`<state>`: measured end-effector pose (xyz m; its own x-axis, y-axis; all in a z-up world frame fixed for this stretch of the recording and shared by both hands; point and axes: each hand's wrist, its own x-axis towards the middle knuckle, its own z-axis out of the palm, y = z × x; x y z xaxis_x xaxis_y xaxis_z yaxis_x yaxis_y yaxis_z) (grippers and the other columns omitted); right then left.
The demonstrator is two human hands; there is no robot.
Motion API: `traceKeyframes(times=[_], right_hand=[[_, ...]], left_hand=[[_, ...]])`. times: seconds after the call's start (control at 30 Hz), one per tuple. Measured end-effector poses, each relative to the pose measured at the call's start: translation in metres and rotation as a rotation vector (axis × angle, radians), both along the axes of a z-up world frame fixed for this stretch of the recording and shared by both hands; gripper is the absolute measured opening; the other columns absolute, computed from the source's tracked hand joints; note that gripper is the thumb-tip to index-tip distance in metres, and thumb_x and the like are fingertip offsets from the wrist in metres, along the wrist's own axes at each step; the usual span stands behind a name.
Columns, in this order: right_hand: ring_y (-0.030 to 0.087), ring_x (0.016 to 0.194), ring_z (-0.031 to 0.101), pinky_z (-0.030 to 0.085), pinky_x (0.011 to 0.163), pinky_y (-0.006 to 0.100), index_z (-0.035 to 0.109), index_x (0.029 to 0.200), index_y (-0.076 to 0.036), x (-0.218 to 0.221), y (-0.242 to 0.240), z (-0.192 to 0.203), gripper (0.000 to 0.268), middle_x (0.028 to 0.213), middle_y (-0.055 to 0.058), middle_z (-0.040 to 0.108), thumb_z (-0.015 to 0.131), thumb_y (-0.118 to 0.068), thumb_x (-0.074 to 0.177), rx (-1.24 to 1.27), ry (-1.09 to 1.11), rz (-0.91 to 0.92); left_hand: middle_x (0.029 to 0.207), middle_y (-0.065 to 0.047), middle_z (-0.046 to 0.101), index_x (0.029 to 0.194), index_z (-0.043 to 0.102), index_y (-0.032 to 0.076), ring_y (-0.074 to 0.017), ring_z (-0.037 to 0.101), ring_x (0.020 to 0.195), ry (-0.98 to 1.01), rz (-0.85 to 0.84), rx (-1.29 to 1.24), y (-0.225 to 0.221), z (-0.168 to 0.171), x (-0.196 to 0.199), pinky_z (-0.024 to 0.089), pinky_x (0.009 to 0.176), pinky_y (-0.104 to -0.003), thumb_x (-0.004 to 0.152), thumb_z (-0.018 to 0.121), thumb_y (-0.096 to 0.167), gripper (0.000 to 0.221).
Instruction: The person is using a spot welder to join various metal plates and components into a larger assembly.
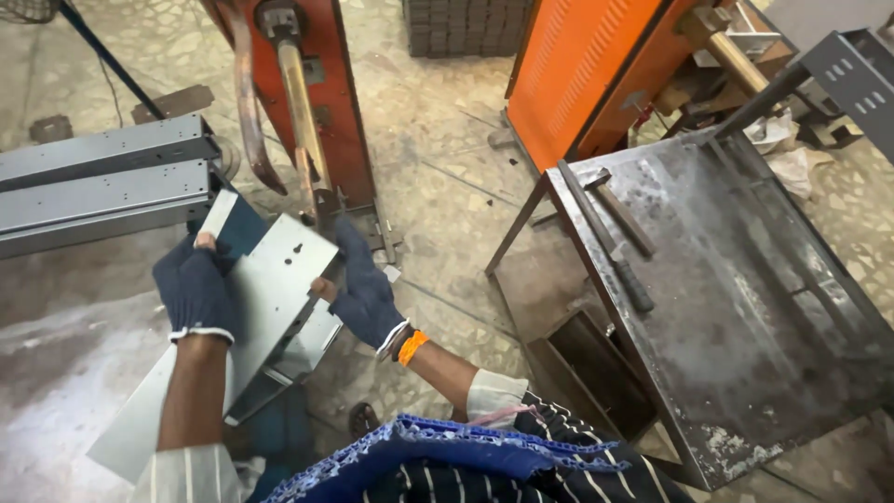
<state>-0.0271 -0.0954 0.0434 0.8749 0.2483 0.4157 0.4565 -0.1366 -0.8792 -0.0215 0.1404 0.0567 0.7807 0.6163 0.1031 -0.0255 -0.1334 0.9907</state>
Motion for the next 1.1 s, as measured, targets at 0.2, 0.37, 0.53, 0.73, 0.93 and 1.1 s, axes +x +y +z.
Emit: traceKeyframes(times=[0.2, 0.37, 0.53, 0.73, 0.93, 1.1], right_hand=[[0.04, 0.159, 0.036, 0.033, 0.129, 0.044, 0.022, 0.166, 0.001, 0.033, 0.016, 0.002, 0.104, 0.17, 0.029, 0.032, 0.071, -0.054, 0.093, -0.042, -0.082, -0.079], [0.036, 0.153, 0.038, 0.034, 0.125, 0.045, 0.017, 0.164, 0.003, 0.052, 0.008, 0.013, 0.128, 0.164, 0.026, 0.036, 0.087, -0.051, 0.071, -0.061, 0.014, 0.034], [0.035, 0.152, 0.037, 0.035, 0.124, 0.045, 0.016, 0.163, 0.0, 0.065, 0.002, 0.005, 0.138, 0.164, 0.024, 0.035, 0.097, -0.044, 0.061, -0.052, -0.014, 0.128], [0.031, 0.144, 0.051, 0.046, 0.12, 0.042, 0.029, 0.16, -0.005, 0.066, -0.003, 0.015, 0.129, 0.153, 0.018, 0.047, 0.1, -0.033, 0.056, -0.016, 0.096, 0.16], [0.028, 0.139, 0.055, 0.047, 0.118, 0.041, 0.035, 0.155, -0.006, 0.07, -0.003, 0.006, 0.122, 0.147, 0.016, 0.054, 0.101, -0.03, 0.056, -0.001, 0.158, 0.203], [0.029, 0.133, 0.055, 0.049, 0.114, 0.041, 0.042, 0.148, -0.005, 0.066, 0.005, -0.002, 0.111, 0.141, 0.016, 0.052, 0.102, -0.031, 0.059, -0.005, 0.006, 0.188]], left_hand=[[0.078, -0.005, 0.07, 0.095, 0.074, -0.003, -0.0117, 0.061, 0.066, 0.02, 0.011, 0.065, 0.01, 0.017, 0.035, 0.046, 0.062, -0.029, 0.102, 0.062, 0.019, 0.026], [0.075, -0.005, 0.069, 0.089, 0.072, -0.003, -0.0135, 0.059, 0.065, 0.034, -0.056, 0.072, 0.01, -0.006, 0.057, 0.045, 0.061, -0.03, 0.101, 0.063, 0.019, 0.027], [0.07, -0.01, 0.064, 0.083, 0.069, -0.005, -0.019, 0.053, 0.061, 0.105, -0.043, 0.201, 0.007, -0.012, 0.06, 0.04, 0.059, -0.038, 0.102, 0.062, 0.019, 0.032], [0.07, -0.009, 0.059, 0.084, 0.067, -0.006, -0.0169, 0.046, 0.065, 0.102, -0.056, 0.167, -0.004, -0.001, 0.042, 0.038, 0.062, -0.038, 0.105, 0.062, 0.019, 0.033], [0.074, -0.005, 0.063, 0.087, 0.069, -0.003, -0.013, 0.051, 0.067, 0.068, -0.176, 0.085, -0.005, 0.004, 0.015, 0.041, 0.064, -0.032, 0.108, 0.058, 0.024, 0.036], [0.073, -0.002, 0.063, 0.09, 0.072, -0.001, -0.0103, 0.05, 0.067, 0.153, -0.206, 0.142, -0.009, 0.004, -0.008, 0.041, 0.063, -0.031, 0.103, 0.062, 0.021, 0.028]])
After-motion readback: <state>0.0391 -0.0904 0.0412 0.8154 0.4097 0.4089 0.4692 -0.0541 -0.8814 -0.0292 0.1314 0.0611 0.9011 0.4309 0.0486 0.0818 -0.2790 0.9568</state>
